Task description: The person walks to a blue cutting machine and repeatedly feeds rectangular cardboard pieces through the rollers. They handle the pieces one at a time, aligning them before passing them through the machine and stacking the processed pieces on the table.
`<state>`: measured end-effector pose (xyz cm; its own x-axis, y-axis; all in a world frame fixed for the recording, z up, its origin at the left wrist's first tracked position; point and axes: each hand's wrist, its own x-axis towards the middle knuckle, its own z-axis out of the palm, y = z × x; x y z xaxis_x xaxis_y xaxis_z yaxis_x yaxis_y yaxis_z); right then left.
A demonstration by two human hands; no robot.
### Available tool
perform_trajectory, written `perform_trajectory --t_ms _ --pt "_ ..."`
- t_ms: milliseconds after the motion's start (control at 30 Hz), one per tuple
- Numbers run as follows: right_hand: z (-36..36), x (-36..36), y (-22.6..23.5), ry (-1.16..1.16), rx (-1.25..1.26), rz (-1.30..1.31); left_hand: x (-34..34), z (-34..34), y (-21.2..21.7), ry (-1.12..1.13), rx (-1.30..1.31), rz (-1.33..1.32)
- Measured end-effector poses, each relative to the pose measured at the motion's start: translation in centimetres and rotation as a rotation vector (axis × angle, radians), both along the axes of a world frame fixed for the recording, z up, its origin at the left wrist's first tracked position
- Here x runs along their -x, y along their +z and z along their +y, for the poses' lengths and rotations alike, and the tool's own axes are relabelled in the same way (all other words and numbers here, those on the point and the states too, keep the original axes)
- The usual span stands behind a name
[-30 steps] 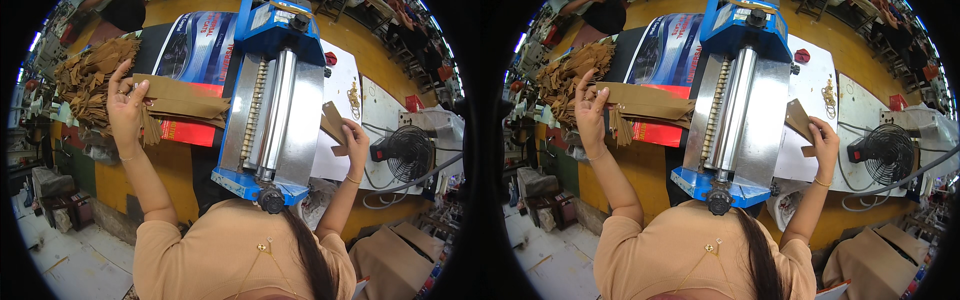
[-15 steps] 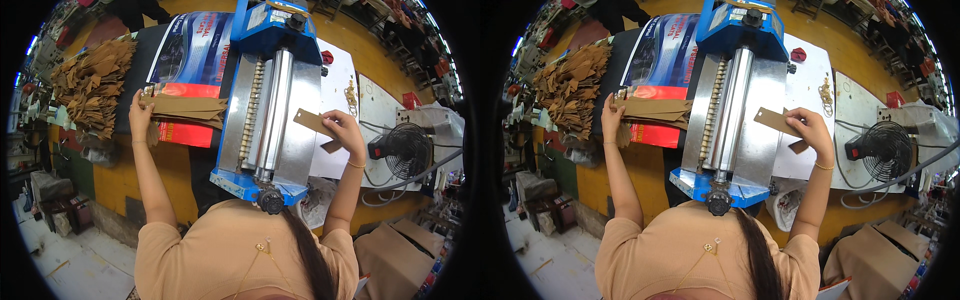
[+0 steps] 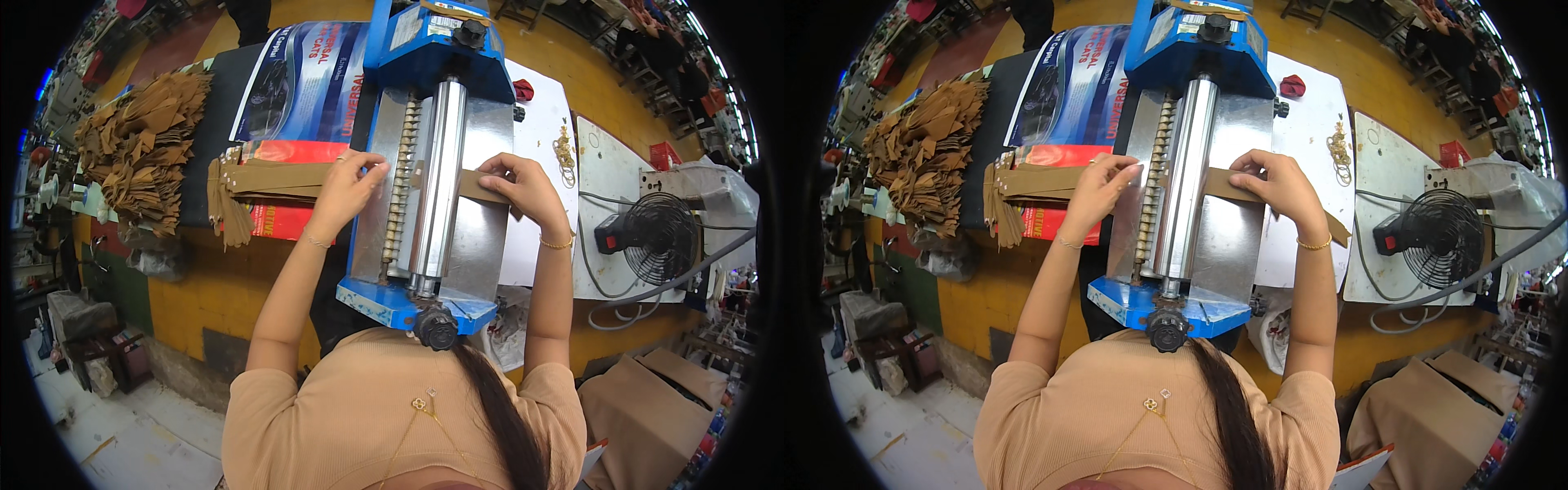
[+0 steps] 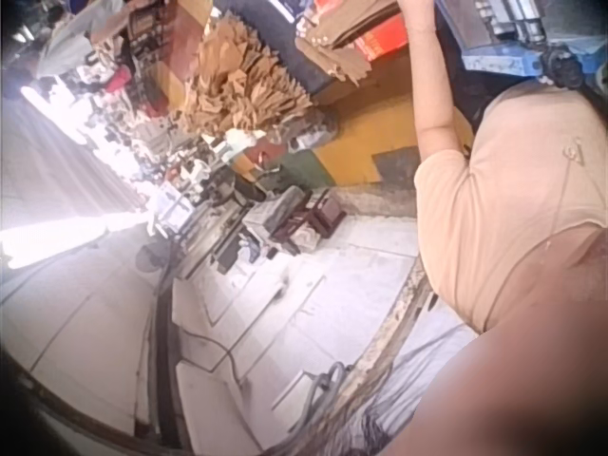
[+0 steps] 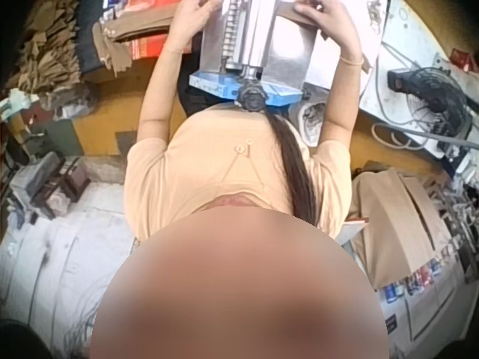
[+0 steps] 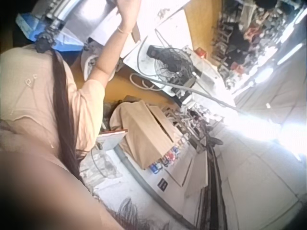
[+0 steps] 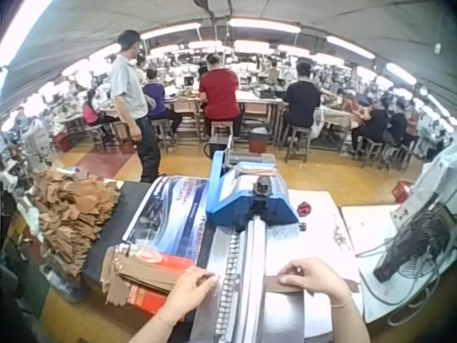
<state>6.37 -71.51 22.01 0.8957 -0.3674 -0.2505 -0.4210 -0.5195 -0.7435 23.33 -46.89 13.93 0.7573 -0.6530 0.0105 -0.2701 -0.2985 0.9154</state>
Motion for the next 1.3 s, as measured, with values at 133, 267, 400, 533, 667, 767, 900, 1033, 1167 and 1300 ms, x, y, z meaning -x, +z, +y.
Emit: perform_trajectory --t_ms 133,267,400,533,667,767,900,1033,1167,1300 --pt "-1.7 1.7 -1.3 -0.025 0.048 -0.083 0.2 -1.8 0.3 -0.074 -0.038 -0.034" --pt "-4.1 5.0 -3.1 -0.152 -0.045 -0.078 -0.1 -1.7 1.2 -0.069 0.073 0.276" --pt "-5.7 7.7 -6.4 -0.335 -0.049 -0.039 -0.1 -0.9 2.1 -0.019 0.21 0.572" --pt "-6.3 9.3 -10.8 -0.388 0.383 0.041 -0.8 -0.2 2.4 0.037 0.367 0.727" --pt "-5.9 10.2 -13.7 -0.364 0.693 0.103 -1.6 1.0 2.7 0.119 0.416 0.673" --pt "-5.3 10.1 -14.6 -0.36 0.74 0.111 -2.1 2.1 3.3 0.148 0.412 0.56" --pt "-4.5 10.0 -14.7 -0.401 0.818 0.024 -2.9 3.7 4.2 0.212 0.385 0.472" --pt "-4.1 10.0 -14.2 -0.419 0.858 -0.047 -3.4 5.2 5.3 0.233 0.381 0.395" --pt "-4.2 10.0 -13.3 -0.388 0.808 -0.012 -3.6 6.5 6.7 0.272 0.426 0.359" --pt "-4.3 9.8 -12.2 -0.333 0.711 -0.186 -3.6 7.4 8.7 0.301 0.446 0.295"
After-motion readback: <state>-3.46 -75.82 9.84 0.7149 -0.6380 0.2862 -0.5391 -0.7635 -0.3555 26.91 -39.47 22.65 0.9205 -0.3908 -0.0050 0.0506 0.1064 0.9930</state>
